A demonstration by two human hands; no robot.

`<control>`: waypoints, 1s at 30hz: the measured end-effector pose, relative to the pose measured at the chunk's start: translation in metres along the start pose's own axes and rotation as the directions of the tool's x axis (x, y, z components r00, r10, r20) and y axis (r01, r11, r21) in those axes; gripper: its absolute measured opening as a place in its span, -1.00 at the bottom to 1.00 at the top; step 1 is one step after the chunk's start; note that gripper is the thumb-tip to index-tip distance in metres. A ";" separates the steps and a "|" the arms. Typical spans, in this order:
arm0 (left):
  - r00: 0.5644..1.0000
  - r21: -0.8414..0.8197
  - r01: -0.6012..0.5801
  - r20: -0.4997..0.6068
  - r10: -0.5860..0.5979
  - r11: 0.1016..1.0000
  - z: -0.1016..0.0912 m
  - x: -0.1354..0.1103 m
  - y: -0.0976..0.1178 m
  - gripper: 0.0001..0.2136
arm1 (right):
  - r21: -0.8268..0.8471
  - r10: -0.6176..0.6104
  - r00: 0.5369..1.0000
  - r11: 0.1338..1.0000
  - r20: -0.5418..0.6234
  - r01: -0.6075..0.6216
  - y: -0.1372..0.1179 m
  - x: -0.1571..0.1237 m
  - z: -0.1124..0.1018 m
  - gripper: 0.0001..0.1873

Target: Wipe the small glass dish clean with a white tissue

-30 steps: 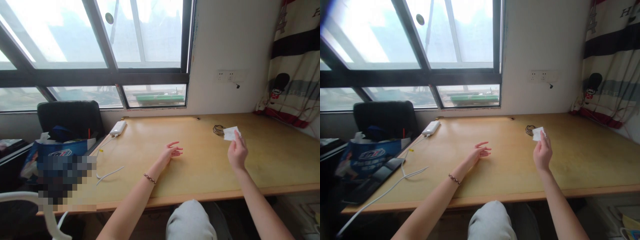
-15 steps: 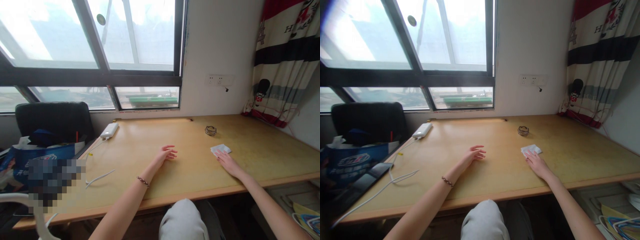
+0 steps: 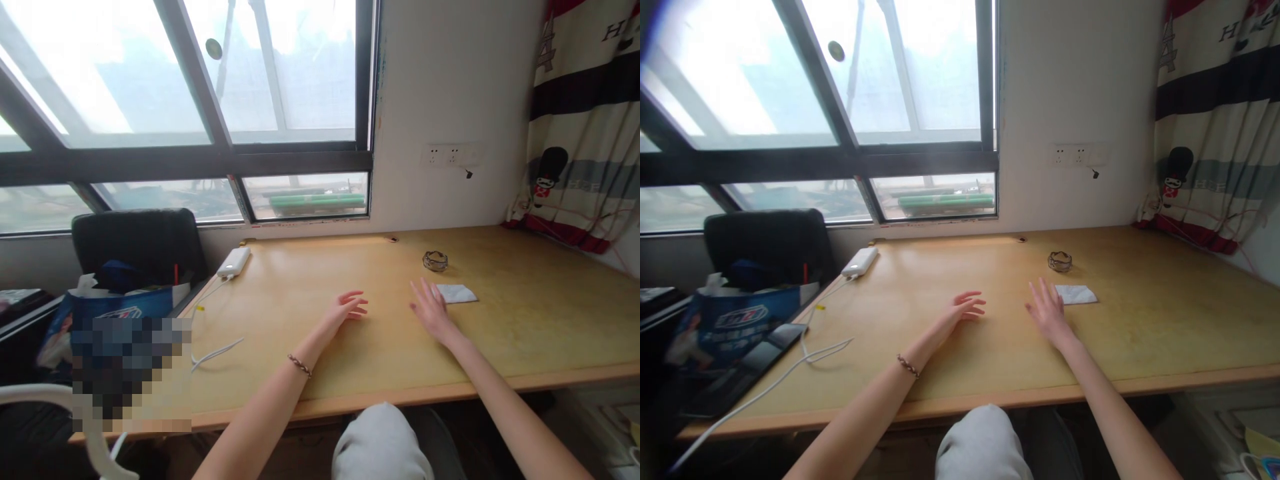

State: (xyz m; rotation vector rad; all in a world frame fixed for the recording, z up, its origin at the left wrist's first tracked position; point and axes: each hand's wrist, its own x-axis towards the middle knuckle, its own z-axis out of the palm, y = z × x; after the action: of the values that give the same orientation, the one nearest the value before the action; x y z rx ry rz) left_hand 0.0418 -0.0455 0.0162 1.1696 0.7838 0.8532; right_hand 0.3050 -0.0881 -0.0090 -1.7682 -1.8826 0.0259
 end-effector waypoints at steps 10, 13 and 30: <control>0.979 -0.156 -0.190 -0.111 0.174 0.969 0.005 0.001 -0.002 -0.47 | 0.741 -0.176 0.984 0.661 0.000 0.118 -0.146 0.041 0.065 -0.42; 0.966 -0.178 -0.236 -0.152 0.210 0.955 0.006 0.001 -0.002 -0.47 | 0.819 -0.212 0.977 0.564 0.020 0.105 -0.146 0.033 0.070 -0.42; 0.995 -0.109 -0.101 -0.003 0.101 0.989 0.001 0.004 -0.016 -0.81 | 0.882 -0.369 0.916 0.470 0.158 0.037 -0.145 0.028 0.052 -0.62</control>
State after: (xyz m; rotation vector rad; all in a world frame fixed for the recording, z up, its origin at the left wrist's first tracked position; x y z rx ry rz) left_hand 0.0467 -0.0445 0.0004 1.1203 0.6724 0.9666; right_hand 0.1518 -0.0629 0.0120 -0.8159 -1.7583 1.0763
